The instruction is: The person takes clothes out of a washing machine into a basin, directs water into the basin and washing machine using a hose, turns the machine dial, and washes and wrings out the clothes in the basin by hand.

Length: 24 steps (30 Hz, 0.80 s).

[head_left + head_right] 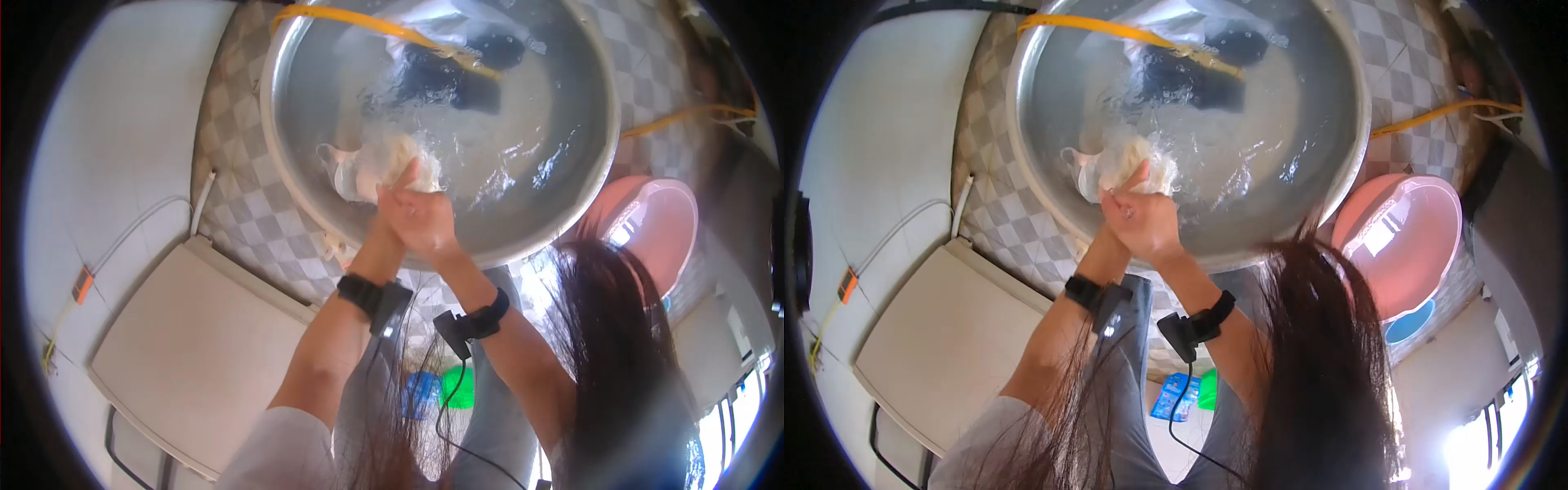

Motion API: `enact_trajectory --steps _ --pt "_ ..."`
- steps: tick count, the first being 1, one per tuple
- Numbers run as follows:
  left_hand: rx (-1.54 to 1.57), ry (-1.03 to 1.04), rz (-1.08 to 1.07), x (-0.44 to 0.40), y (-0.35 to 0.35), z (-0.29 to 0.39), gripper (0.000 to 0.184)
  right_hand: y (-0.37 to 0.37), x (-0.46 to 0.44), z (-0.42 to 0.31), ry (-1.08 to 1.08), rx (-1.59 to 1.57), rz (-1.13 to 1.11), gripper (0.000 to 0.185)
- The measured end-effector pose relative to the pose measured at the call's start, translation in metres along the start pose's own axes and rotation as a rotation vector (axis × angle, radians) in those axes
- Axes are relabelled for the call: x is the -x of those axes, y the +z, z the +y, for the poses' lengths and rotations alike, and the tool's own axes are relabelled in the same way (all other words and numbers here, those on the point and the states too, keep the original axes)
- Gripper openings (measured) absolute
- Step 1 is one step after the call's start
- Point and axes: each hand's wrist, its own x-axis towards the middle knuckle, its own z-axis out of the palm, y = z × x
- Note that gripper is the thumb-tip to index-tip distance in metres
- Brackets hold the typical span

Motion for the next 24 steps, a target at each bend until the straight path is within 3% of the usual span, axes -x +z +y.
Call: enact_trajectory --steps 1,5,7,9,10,12,13,15,16,18,19,21,23,24 --pt "0.019 0.041 -0.065 -0.004 -0.011 0.0 0.041 0.004 -0.002 0.001 -0.208 0.131 0.087 0.031" --pt "-0.477 0.142 -0.205 -0.016 -0.041 0.01 0.042 0.006 -0.022 0.02 -0.445 0.221 0.195 0.027" --pt "-0.6 0.173 -0.242 -0.007 -0.012 0.023 0.042 0.002 -0.049 0.049 -0.224 0.609 0.188 0.017" --pt "0.234 -0.025 -0.002 0.033 0.077 0.057 0.046 -0.024 -0.073 0.08 -0.015 0.872 0.244 0.021" --pt "0.23 -0.019 0.001 0.033 0.081 0.06 0.046 -0.037 -0.077 0.099 0.014 0.942 0.265 0.021" --pt "0.128 -0.005 0.235 0.033 0.08 0.061 0.042 -0.072 -0.093 0.098 0.651 0.821 0.195 0.027" --pt "-0.01 0.037 0.311 0.023 0.061 0.05 0.04 -0.082 -0.087 0.117 0.656 0.822 0.184 0.027" --pt "-0.145 -0.002 0.383 0.017 0.036 0.04 0.043 -0.089 -0.074 0.155 0.142 1.534 0.498 0.056" --pt "-0.281 -0.037 0.445 0.014 0.024 0.036 0.046 -0.084 -0.074 0.167 0.143 1.536 0.494 0.056" --pt "-0.187 -0.123 0.4 0.008 -0.008 0.022 0.046 -0.068 -0.078 0.168 0.174 0.937 0.103 0.074" --pt "-0.1 -0.205 0.353 0.006 -0.022 0.015 0.046 -0.049 -0.079 0.164 0.312 0.611 -0.124 0.081" --pt "-0.099 -0.189 0.425 0.008 -0.021 0.015 0.046 -0.01 -0.076 0.173 0.408 0.499 -0.4 0.084" --pt "-0.101 -0.175 0.485 0.004 -0.025 0.016 0.046 0.031 -0.068 0.179 0.392 -0.112 -0.627 0.078" --pt "-0.045 -0.167 0.38 -0.004 -0.035 0.018 0.052 0.052 -0.058 0.175 0.304 -0.144 -0.572 0.056"
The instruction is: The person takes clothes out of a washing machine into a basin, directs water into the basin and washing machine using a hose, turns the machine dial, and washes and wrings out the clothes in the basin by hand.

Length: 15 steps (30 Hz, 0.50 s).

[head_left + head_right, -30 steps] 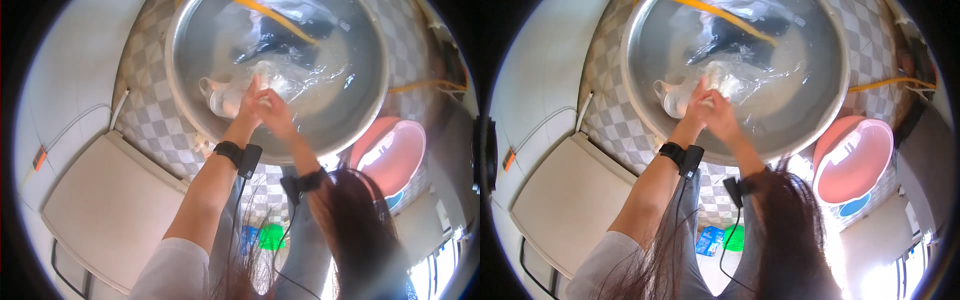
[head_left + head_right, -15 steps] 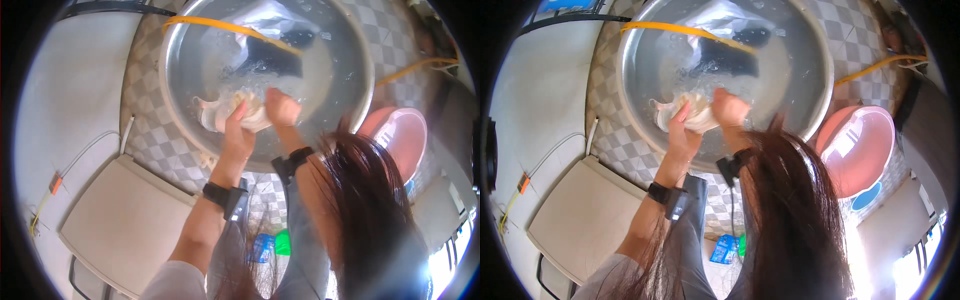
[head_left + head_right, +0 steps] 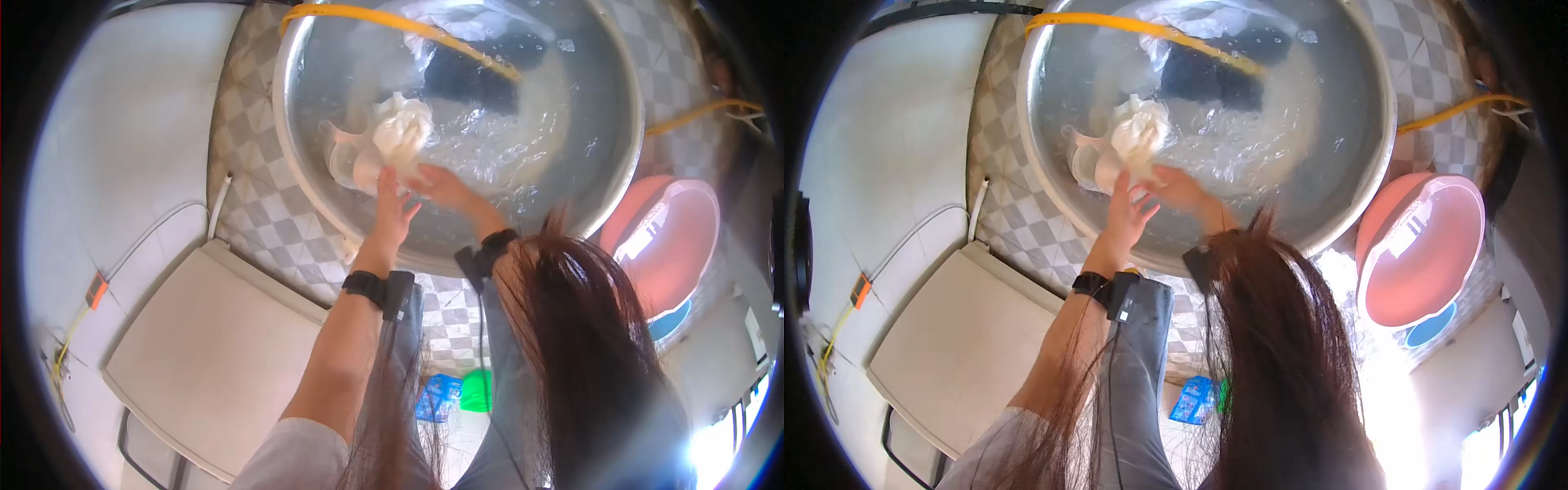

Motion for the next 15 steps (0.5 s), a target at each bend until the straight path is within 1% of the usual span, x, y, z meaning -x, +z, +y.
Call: enact_trajectory --steps 1,2,3,4,5,6,7,8,9,10,11,12,13,14,15 --pt "0.048 -0.003 -0.108 -0.007 -0.006 0.005 0.058 0.014 0.014 -0.021 -0.102 0.074 0.035 0.042" --pt "0.041 -0.007 -0.106 -0.008 -0.013 0.017 0.058 0.027 0.029 -0.045 -0.202 0.151 0.077 0.029" --pt "0.117 -0.083 -0.344 -0.008 -0.016 0.035 0.063 0.025 0.053 -0.091 -0.311 0.32 0.111 0.023" --pt "0.192 -0.157 -0.587 -0.003 -0.009 0.051 0.068 0.033 0.069 -0.107 -0.313 0.322 0.119 0.023" --pt "0.158 -0.149 -0.277 0.042 0.027 0.068 0.062 0.042 0.084 -0.117 -0.558 0.248 0.235 0.021" --pt "0.155 -0.15 -0.288 0.037 0.022 0.058 0.062 0.046 0.096 -0.122 -0.803 0.173 0.353 0.02" --pt "0.066 -0.023 -0.256 0.025 0.016 0.043 0.057 0.045 0.104 -0.127 -0.809 0.183 0.362 0.02" --pt "-0.021 0.104 -0.222 0.02 0.014 0.034 0.051 0.043 0.112 -0.13 -0.722 0.202 0.333 0.016" --pt "-0.053 0.024 -0.221 0.031 0.019 0.032 0.04 0.041 0.115 -0.134 -0.636 0.219 0.306 0.014" --pt "-0.057 0.034 -0.233 0.039 0.021 0.03 0.04 0.039 0.115 -0.137 -0.648 0.225 0.316 0.014" --pt "0.222 -0.169 -0.507 0.039 0.017 0.026 0.038 0.039 0.113 -0.139 -0.606 0.234 0.463 0.015" --pt "0.278 -0.161 -0.517 0.035 0.015 0.012 0.037 0.039 0.111 -0.138 -0.56 0.241 0.606 0.016" --pt "0.335 -0.152 -0.529 0.03 0.014 -0.002 0.037 0.032 0.1 -0.136 -0.665 0.337 0.722 0.018" --pt "0.391 -0.145 -0.541 0.026 0.013 -0.015 0.037 0.024 0.094 -0.138 -0.667 0.339 0.725 0.018" --pt "0.343 -0.067 -0.423 0.054 0.038 0.001 0.037 0.012 0.088 -0.14 -0.565 0.452 0.799 0.018"
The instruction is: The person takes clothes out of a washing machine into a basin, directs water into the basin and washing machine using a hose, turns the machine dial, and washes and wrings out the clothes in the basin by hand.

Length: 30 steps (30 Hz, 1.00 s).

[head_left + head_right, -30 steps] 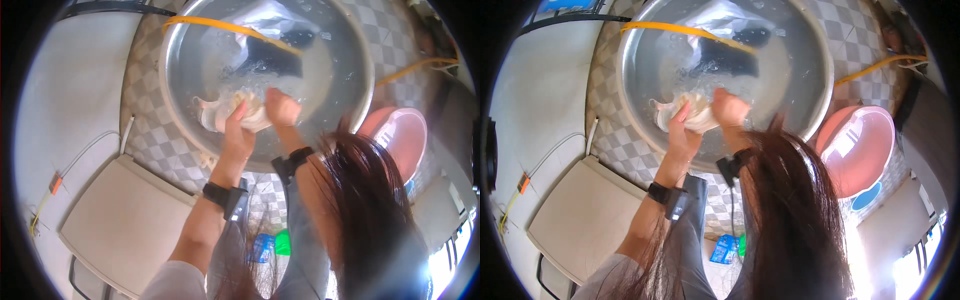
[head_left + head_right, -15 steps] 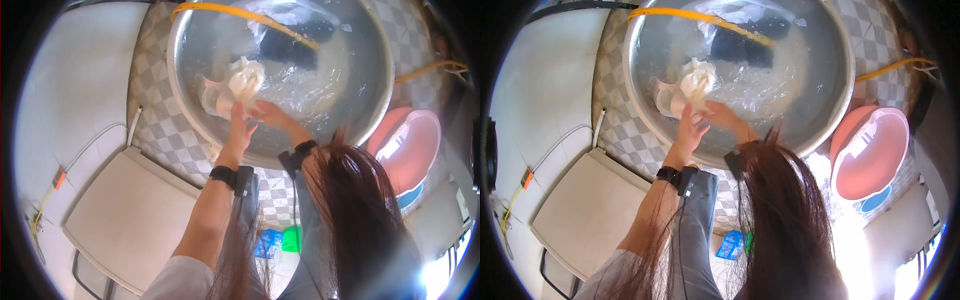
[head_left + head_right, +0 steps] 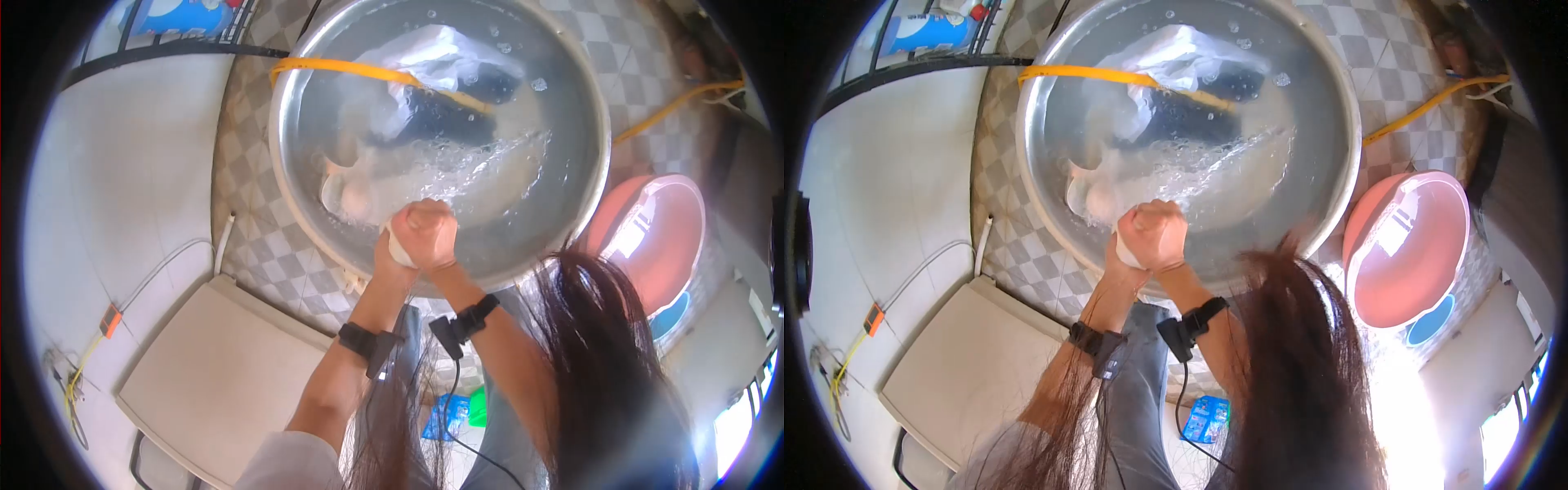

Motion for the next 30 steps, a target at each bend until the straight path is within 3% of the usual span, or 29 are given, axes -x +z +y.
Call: enact_trajectory --steps 1,3,5,6,7,8,9,11,13,15,17,19,20,22,24,25,26,27,28,30 --pt "-0.058 0.086 0.102 0.01 0.035 0.006 0.038 -0.005 -0.012 0.012 0.053 0.154 0.016 0.018" --pt "-0.095 0.002 0.011 0.017 0.07 0.021 0.04 -0.009 -0.02 0.064 -0.018 0.53 -0.146 0.019" --pt "-0.024 0.122 -0.041 0.015 0.081 0.034 0.038 0.006 -0.007 0.123 0.245 1.148 -0.301 0.02" --pt "-0.013 0.124 -0.004 0.009 0.071 0.038 0.038 -0.003 0.0 0.138 0.2 1.093 0.011 0.024" --pt "-0.345 0.239 0.128 -0.004 0.062 0.045 0.039 -0.014 0.005 0.15 0.162 1.03 0.331 0.03" --pt "-0.688 0.347 0.242 -0.014 0.051 0.05 0.04 -0.019 0.006 0.151 0.171 1.036 0.318 0.03" --pt "-0.689 0.336 0.244 -0.022 0.027 0.05 0.04 -0.023 0.006 0.153 0.096 1.067 0.277 0.032" --pt "-0.452 0.11 0.29 -0.039 -0.022 0.044 0.05 -0.016 0.004 0.163 0.013 1.097 0.232 0.034" --pt "-0.456 0.041 0.259 -0.041 -0.034 0.024 0.054 0.008 0.007 0.173 0.246 0.559 -0.737 0.034" --pt "-0.468 -0.037 0.239 -0.028 -0.033 0.003 0.059 0.018 0.008 0.161 0.212 0.447 -0.856 0.032" --pt "-0.345 -0.145 0.408 -0.02 -0.017 -0.003 0.071 0.023 0.004 0.157 0.169 0.345 -0.952 0.03" --pt "-0.317 -0.174 0.375 -0.021 -0.023 -0.005 0.078 0.03 0.017 0.168 0.796 0.552 -0.618 0.021" --pt "-0.265 -0.199 0.423 -0.021 -0.018 -0.003 0.074 0.036 0.024 0.177 0.789 0.559 -0.612 0.021" --pt "-0.197 -0.223 0.463 -0.017 -0.012 0.001 0.07 0.039 0.044 0.184 0.039 0.728 -0.966 0.022" --pt "-0.322 -0.203 0.311 -0.021 -0.012 0.004 0.071 0.005 0.052 0.128 -0.151 0.155 -0.635 0.02" --pt "-0.351 -0.187 0.252 -0.028 -0.015 0.006 0.072 -0.008 0.052 0.093 0.149 -0.016 -0.568 0.019" --pt "-0.202 -0.225 0.058 -0.04 -0.039 0.004 0.067 -0.017 0.054 0.063 0.447 -0.186 -0.495 0.021" --pt "-0.059 -0.256 -0.133 -0.042 -0.039 0.005 0.064 -0.03 0.048 0.038 0.268 -0.166 -0.477 0.02" --pt "-0.037 -0.237 -0.143 -0.041 -0.037 -0.002 0.064 -0.039 0.042 0.019 0.091 -0.152 -0.453 0.021" --pt "-0.26 -0.014 0.148 -0.015 -0.002 -0.008 0.053 -0.043 0.031 -0.001 0.084 -0.143 -0.533 0.021"
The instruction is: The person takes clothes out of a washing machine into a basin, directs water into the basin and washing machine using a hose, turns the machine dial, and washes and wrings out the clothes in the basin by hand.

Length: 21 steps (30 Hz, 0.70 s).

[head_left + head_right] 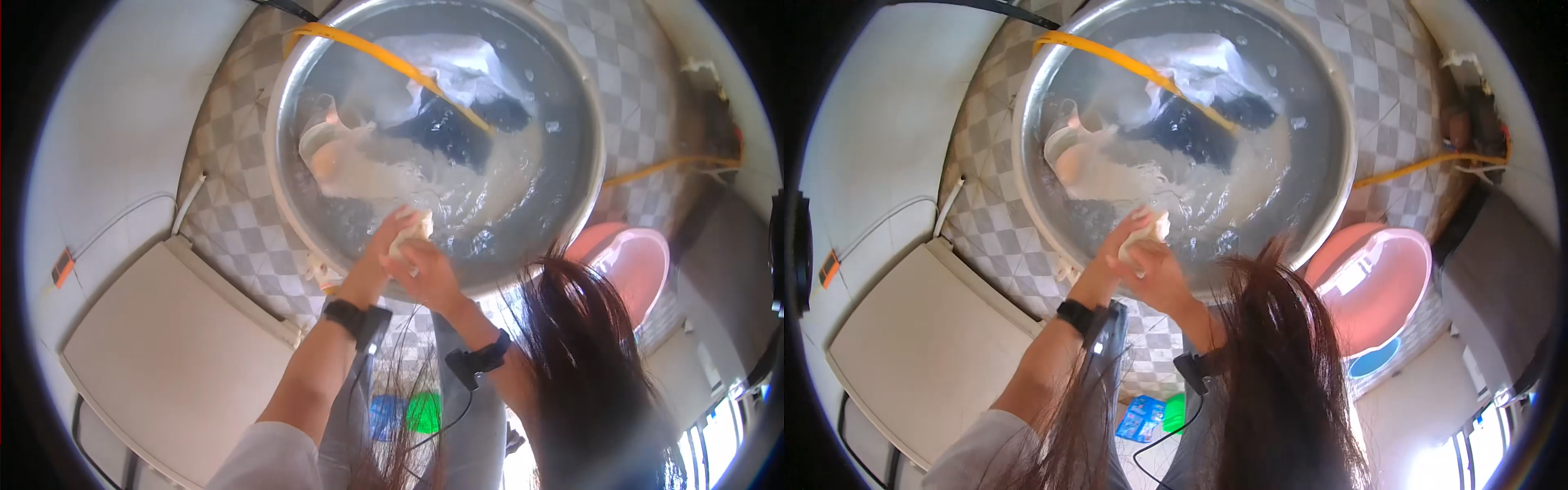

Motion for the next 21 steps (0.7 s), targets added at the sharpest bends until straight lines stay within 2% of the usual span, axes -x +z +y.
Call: enact_trajectory --steps 1,2,4,5,6,7,9,10,11,12,14,16,17,19,21 --pt "0.013 0.011 -0.003 -0.007 -0.015 -0.016 0.053 -0.002 -0.005 -0.01 0.026 -0.001 -0.062 0.022" --pt "-0.22 0.173 -0.112 -0.026 -0.045 -0.044 0.045 -0.001 -0.018 -0.023 -0.087 -0.03 0.079 0.04" --pt "-0.437 0.346 -0.209 -0.026 -0.048 -0.05 0.038 -0.004 -0.034 -0.014 -0.139 0.072 0.022 0.034" --pt "0.042 0.197 -0.21 -0.008 -0.022 -0.028 0.036 -0.006 -0.047 -0.008 -0.188 0.166 -0.021 0.03" --pt "0.518 0.037 -0.209 0.01 -0.003 -0.009 0.033 -0.009 -0.064 -0.005 -0.199 0.241 0.032 0.032" --pt "0.534 0.041 -0.21 0.022 0.008 0.009 0.033 -0.012 -0.082 -0.001 -0.204 0.318 0.087 0.034" --pt "0.373 0.115 -0.16 0.035 0.022 0.047 0.029 -0.029 -0.123 0.023 -0.208 0.606 0.072 0.017" --pt "0.343 0.145 -0.075 0.045 0.023 0.06 0.025 -0.04 -0.145 0.037 -0.269 0.584 0.171 0.014" --pt "0.358 0.154 -0.08 0.05 0.018 0.066 0.025 -0.053 -0.17 0.056 -0.336 0.558 0.269 0.019" --pt "0.306 0.228 0.032 0.055 0.011 0.07 0.026 -0.07 -0.197 0.089 -0.292 0.731 0.238 0.043" --pt "0.268 0.283 0.178 0.075 -0.003 0.077 0.025 -0.109 -0.232 0.091 -0.162 0.944 0.209 0.066" --pt "0.273 0.286 0.135 0.089 -0.029 0.069 0.023 -0.139 -0.27 0.112 -0.069 1.057 0.119 0.077" --pt "0.266 0.278 0.094 0.094 -0.044 0.065 0.021 -0.14 -0.282 0.107 -0.087 1.063 0.117 0.077" --pt "0.315 0.273 0.122 0.102 -0.069 0.057 0.019 -0.13 -0.301 0.098 0.262 1.212 -0.145 0.077" --pt "0.353 0.224 0.169 0.113 -0.086 0.043 0.017 -0.107 -0.288 0.126 0.222 1.176 -0.206 0.072"
